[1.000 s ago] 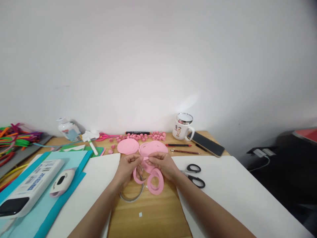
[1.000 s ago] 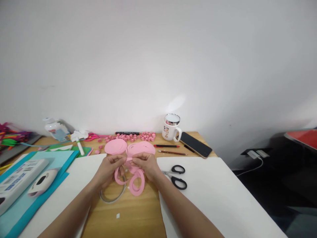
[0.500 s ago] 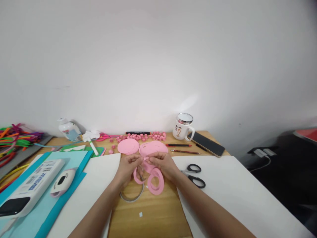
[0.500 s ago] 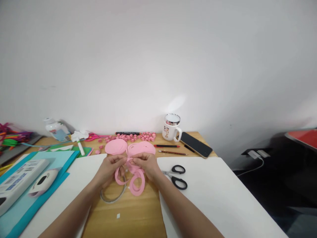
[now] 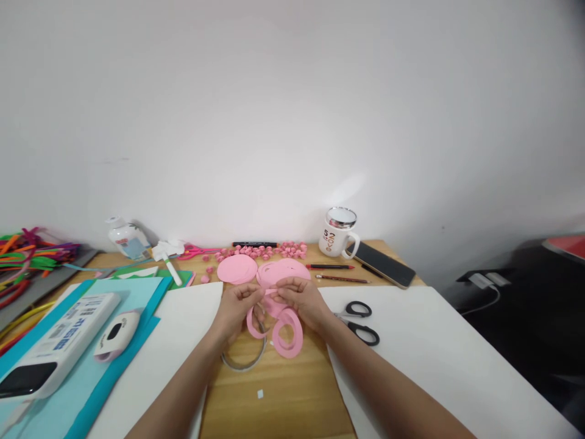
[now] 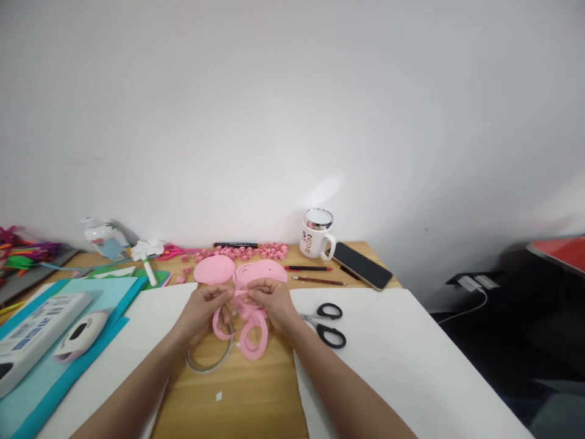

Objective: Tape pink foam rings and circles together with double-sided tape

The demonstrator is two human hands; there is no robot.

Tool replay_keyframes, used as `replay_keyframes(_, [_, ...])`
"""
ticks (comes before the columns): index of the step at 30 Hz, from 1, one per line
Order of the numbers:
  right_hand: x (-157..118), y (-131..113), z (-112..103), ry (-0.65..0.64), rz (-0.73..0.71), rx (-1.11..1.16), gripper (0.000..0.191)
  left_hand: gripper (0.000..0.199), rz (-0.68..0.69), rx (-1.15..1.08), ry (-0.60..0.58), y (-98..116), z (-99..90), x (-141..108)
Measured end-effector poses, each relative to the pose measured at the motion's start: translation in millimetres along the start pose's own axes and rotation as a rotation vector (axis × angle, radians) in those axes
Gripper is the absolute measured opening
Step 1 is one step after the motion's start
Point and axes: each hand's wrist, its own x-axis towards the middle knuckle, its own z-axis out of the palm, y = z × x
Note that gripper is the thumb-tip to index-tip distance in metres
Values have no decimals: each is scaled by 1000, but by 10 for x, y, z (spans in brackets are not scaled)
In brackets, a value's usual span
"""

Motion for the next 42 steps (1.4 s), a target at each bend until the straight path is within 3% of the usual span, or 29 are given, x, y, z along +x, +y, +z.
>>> replay_keyframes(13, [-47,-45,52,53,-17,-99,22,34,-9,-2,-58,1,24,-17])
replay_keyframes(21, [-19,-18,-3,-35,15,-49,25,31,11,-6,-10,-26,-14,11])
replay_keyframes(42, [-10,-1,4,-31,-16,-54,24,31,-4,-17,-44,-2,17,-5])
